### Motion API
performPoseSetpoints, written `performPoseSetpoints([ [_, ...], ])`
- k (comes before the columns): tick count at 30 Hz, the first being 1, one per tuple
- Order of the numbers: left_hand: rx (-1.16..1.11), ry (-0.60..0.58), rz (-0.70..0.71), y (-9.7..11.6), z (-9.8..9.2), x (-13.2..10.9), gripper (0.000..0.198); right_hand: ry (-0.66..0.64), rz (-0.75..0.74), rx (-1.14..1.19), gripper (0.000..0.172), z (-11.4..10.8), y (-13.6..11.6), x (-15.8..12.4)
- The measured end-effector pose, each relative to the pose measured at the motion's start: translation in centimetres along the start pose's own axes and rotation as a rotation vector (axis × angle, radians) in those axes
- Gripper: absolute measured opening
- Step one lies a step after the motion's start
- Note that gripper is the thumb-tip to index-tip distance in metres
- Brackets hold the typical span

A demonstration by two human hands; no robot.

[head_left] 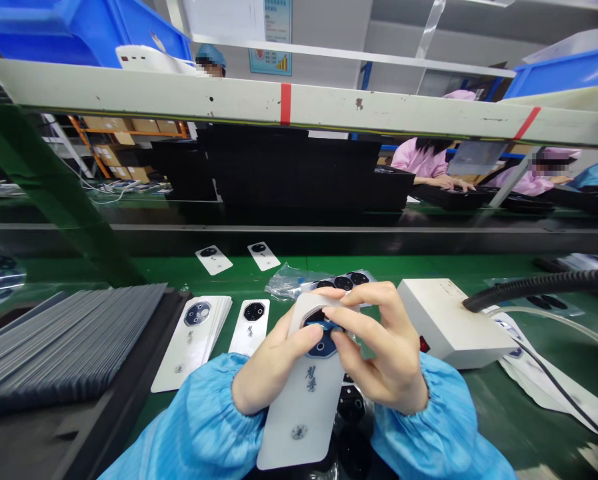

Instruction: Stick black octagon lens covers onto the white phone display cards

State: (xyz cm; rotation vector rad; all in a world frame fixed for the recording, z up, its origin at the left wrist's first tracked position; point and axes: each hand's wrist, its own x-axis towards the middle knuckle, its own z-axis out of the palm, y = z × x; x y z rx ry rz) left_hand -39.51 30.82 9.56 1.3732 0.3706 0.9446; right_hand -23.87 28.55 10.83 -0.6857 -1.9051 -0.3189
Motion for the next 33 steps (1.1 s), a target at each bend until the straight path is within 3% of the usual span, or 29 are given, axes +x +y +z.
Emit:
performPoseSetpoints([
  [7, -0.028, -0.036, 0.06, 0.3, 0.4, 0.1, 0.029, -0.036, 0.009, -0.023, 0.02, 0.1, -0.3, 0.0],
  [17, -0.006, -0.011, -0.006, -0.2, -0.1, -0.1, 0.032, -0.023, 0.05, 0.019, 0.03, 0.1, -0.1, 0.1],
  [26, -0.267, -0.019, -0.082, 0.2, 0.5, 0.1, 0.032, 0.014, 0.065, -0.036, 0.012, 0.4, -0.2, -0.1],
  [33, -0.537, 0.168, -0.101, 0.3, 0.9, 0.7, 0.039, 0.013, -0.072, -0.145, 0.011, 1.2, -0.5, -0.1],
])
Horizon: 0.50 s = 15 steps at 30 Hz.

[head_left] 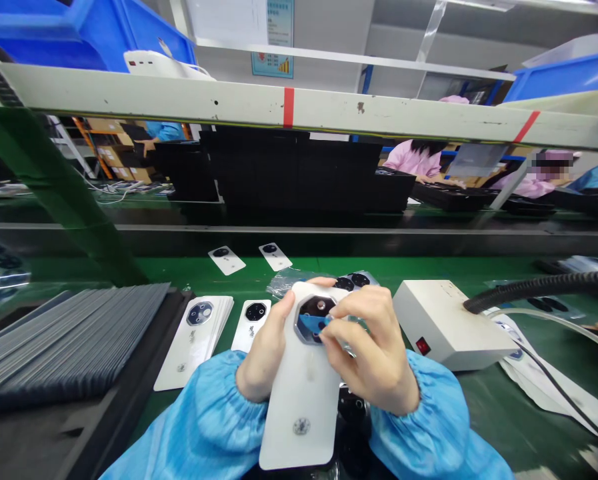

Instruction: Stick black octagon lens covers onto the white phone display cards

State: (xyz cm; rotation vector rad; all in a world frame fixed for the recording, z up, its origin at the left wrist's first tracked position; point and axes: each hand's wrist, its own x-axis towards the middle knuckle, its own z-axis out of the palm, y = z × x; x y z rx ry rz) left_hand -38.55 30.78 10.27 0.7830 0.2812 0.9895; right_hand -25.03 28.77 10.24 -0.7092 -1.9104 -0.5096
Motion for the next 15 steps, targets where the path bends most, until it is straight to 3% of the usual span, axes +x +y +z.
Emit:
performPoseSetpoints([
  [4, -0.022, 0.054, 0.003, 0.4, 0.0, 0.3, 0.039, -0.069, -0.015, 0.075, 0.011, 0.0, -0.6, 0.2],
  [10, 0.031, 0.186, -0.048, 1.5, -0.3, 0.9, 0.046, -0.232, 0.125, 0.515, 0.006, -2.2, -2.4, -1.6],
  [13, 0.084, 0.197, -0.08, 1.5, -0.1, 0.7, 0.046, -0.202, 0.304, 0.654, 0.011, -3.7, -1.7, -4.8],
  [15, 0.115, 0.184, -0.137, 1.1, 0.3, 0.5, 0.047, -0.146, 0.543, 0.549, 0.007, -4.9, -0.2, -7.9],
])
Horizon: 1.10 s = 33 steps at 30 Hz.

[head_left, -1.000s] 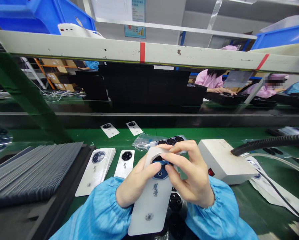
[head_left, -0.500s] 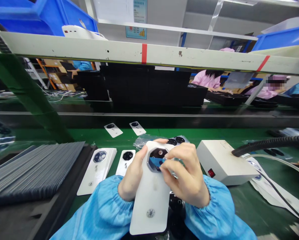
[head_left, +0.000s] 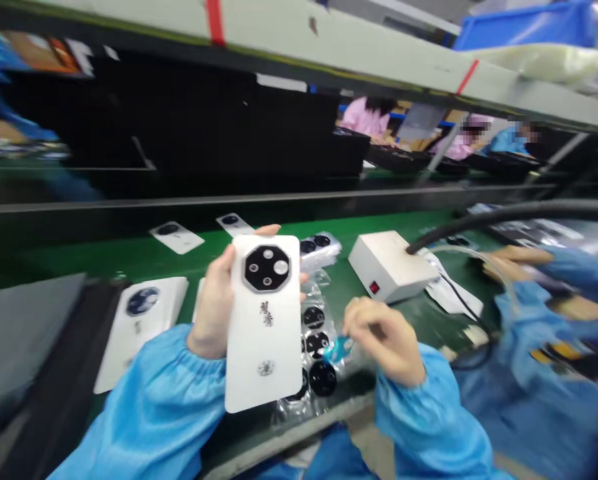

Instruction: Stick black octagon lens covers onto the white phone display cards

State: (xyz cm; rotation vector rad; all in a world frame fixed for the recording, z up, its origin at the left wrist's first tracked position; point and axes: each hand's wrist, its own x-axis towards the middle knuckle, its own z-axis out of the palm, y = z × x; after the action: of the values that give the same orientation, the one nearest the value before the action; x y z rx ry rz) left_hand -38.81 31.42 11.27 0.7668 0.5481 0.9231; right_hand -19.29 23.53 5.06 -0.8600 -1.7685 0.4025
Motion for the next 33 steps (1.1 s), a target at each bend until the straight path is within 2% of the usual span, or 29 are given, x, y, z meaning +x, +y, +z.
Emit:
performPoseSetpoints([
  [1, 0.019, -0.001, -0.034, -0.3, 0.2, -0.1, 0.048, 0.084, 0.173, -0.122, 0.005, -1.1, 1.2, -1.2],
  [2, 0.035, 0.003, -0.067, -0.6, 0.5, -0.2, 0.048, 0.166, 0.361, -0.279, 0.012, -2.3, 2.5, -2.5],
  [3, 0.045, 0.001, -0.1, -1.1, 0.8, -0.3, 0.049, 0.219, 0.477, -0.363, 0.015, -3.4, 3.7, -3.7],
  [6, 0.041, -0.054, -0.196, -2.9, 1.5, -0.6, 0.048, 0.248, 0.657, -0.512, 0.016, -5.7, 6.6, -6.4],
  [9, 0.037, -0.141, -0.315, -5.2, 1.9, -1.0, 0.05, 0.18, 0.731, -0.639, 0.007, -5.8, 8.3, -7.4],
  [12, 0.049, -0.176, -0.408, -7.3, 2.2, -1.6, 0.054, 0.156, 0.741, -0.775, 0.006, -5.2, 8.8, -7.7],
  [15, -0.005, -0.178, -0.422, -8.8, 2.5, -2.3, 0.054, 0.19, 0.742, -0.864, 0.007, -5.0, 8.0, -8.4],
  [18, -0.097, -0.196, -0.419, -9.6, 2.6, -3.0, 0.054, 0.238, 0.717, -0.847, 0.008, -4.6, 5.9, -9.4],
  [20, -0.149, -0.206, -0.416, -9.9, 2.6, -3.5, 0.056, 0.226, 0.67, -0.746, 0.015, -3.7, 4.0, -10.1],
  [22, -0.169, -0.191, -0.388, -10.2, 2.5, -4.0, 0.057, 0.163, 0.594, -0.489, 0.026, -2.1, 2.0, -11.0],
  [25, -0.17, -0.132, -0.315, -11.6, 2.3, -4.8, 0.055, 0.147, 0.525, 0.295, 0.036, 1.1, -0.8, -12.2],
  [27, -0.161, -0.091, -0.278, -13.1, 2.3, -5.4, 0.049, 0.188, 0.612, 0.645, 0.038, 3.0, -2.3, -12.8],
  [30, -0.135, -0.042, -0.303, -15.8, 2.5, -6.6, 0.042, 0.32, 0.712, 0.894, 0.052, 4.7, -4.2, -13.4],
  [33, -0.108, -0.01, -0.45, -18.1, 3.0, -7.9, 0.044, 0.454, 0.696, 1.003, 0.065, 5.2, -5.7, -14.9],
])
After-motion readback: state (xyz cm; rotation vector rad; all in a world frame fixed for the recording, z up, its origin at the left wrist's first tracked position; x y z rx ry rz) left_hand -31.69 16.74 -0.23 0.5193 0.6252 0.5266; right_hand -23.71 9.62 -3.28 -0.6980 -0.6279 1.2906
